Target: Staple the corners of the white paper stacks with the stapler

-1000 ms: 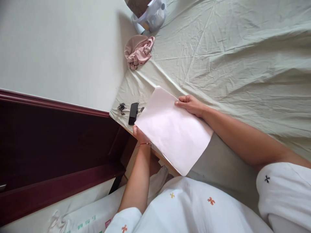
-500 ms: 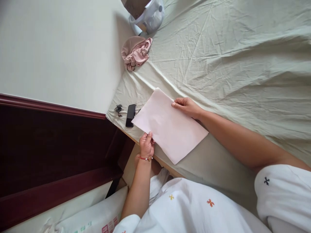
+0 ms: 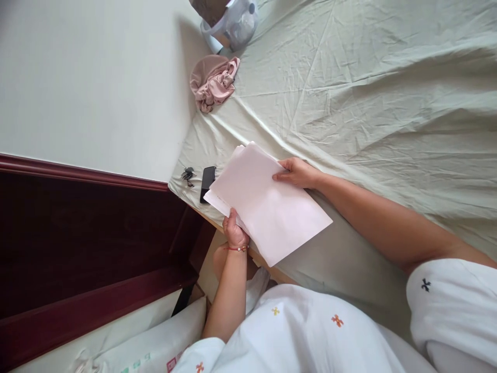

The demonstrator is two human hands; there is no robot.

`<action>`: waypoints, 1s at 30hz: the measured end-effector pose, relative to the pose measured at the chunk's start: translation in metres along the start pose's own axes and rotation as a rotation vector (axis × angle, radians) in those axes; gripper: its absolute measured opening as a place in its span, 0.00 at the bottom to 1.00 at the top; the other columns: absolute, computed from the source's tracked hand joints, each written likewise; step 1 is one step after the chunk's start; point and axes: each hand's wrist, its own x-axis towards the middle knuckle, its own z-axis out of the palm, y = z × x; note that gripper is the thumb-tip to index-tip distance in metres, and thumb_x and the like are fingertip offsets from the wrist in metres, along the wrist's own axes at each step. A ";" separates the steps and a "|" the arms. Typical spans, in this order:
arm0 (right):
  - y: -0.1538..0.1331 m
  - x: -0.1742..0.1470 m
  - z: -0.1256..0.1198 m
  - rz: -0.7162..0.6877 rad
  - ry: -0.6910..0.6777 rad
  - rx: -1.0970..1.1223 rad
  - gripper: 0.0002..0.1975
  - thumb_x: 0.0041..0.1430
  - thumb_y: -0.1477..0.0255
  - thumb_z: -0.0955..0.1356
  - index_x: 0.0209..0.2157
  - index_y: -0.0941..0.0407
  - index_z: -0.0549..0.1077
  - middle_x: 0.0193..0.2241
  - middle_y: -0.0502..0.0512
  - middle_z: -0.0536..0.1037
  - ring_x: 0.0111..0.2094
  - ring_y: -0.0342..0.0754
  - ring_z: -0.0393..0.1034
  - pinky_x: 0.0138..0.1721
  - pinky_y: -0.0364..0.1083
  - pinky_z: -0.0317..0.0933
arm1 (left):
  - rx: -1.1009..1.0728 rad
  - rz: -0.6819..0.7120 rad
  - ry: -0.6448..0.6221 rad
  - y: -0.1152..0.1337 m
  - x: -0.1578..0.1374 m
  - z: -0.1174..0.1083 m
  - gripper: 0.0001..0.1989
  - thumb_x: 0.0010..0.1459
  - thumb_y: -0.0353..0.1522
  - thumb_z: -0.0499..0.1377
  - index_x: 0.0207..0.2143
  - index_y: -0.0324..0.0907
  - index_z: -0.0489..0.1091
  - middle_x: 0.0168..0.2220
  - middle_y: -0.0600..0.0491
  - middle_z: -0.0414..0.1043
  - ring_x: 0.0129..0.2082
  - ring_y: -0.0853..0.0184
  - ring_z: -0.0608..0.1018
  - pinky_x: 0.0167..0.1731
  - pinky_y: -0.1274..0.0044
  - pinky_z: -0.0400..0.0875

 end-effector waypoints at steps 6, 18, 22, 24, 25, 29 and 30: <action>-0.001 0.000 0.001 -0.038 0.047 -0.095 0.18 0.60 0.62 0.73 0.51 0.52 0.82 0.42 0.52 0.87 0.41 0.54 0.82 0.48 0.51 0.75 | -0.007 0.004 0.018 0.002 0.001 -0.001 0.19 0.48 0.45 0.74 0.35 0.40 0.80 0.37 0.51 0.84 0.43 0.64 0.83 0.48 0.75 0.76; 0.003 0.001 0.001 -0.106 0.050 -0.023 0.14 0.59 0.63 0.74 0.45 0.52 0.84 0.37 0.51 0.86 0.36 0.51 0.81 0.39 0.48 0.75 | 0.057 0.003 -0.013 0.003 0.001 -0.002 0.27 0.44 0.50 0.75 0.39 0.40 0.80 0.39 0.49 0.84 0.46 0.60 0.83 0.49 0.72 0.77; 0.002 0.000 0.001 -0.009 0.004 0.096 0.14 0.54 0.59 0.78 0.39 0.53 0.84 0.34 0.52 0.86 0.31 0.50 0.80 0.33 0.46 0.75 | 0.092 -0.017 -0.083 0.003 -0.002 -0.002 0.29 0.38 0.47 0.79 0.40 0.40 0.81 0.40 0.50 0.84 0.44 0.62 0.84 0.48 0.74 0.77; 0.001 -0.001 0.001 0.005 0.000 0.103 0.15 0.53 0.58 0.79 0.37 0.53 0.84 0.33 0.52 0.86 0.30 0.50 0.80 0.31 0.46 0.74 | 0.110 -0.027 -0.117 0.003 -0.002 -0.004 0.29 0.37 0.46 0.80 0.39 0.40 0.81 0.40 0.49 0.84 0.45 0.61 0.84 0.50 0.73 0.77; 0.000 -0.002 0.001 0.001 0.000 0.093 0.16 0.52 0.57 0.79 0.37 0.53 0.84 0.32 0.52 0.86 0.30 0.50 0.80 0.31 0.45 0.74 | 0.120 -0.031 -0.131 0.003 -0.003 -0.004 0.29 0.38 0.46 0.80 0.40 0.40 0.81 0.41 0.49 0.84 0.47 0.61 0.84 0.52 0.72 0.77; 0.001 -0.001 0.001 -0.033 -0.009 0.047 0.17 0.49 0.57 0.81 0.34 0.54 0.84 0.32 0.52 0.86 0.30 0.49 0.79 0.31 0.45 0.73 | 0.156 -0.041 -0.181 0.002 -0.007 -0.004 0.31 0.38 0.43 0.81 0.45 0.41 0.80 0.46 0.47 0.83 0.53 0.58 0.82 0.61 0.68 0.73; 0.001 -0.001 0.001 -0.043 -0.012 0.042 0.17 0.48 0.57 0.81 0.34 0.54 0.84 0.32 0.53 0.86 0.31 0.49 0.79 0.31 0.45 0.73 | 0.164 -0.040 -0.198 0.002 -0.009 -0.003 0.32 0.38 0.41 0.81 0.47 0.42 0.80 0.48 0.48 0.83 0.54 0.59 0.82 0.63 0.67 0.71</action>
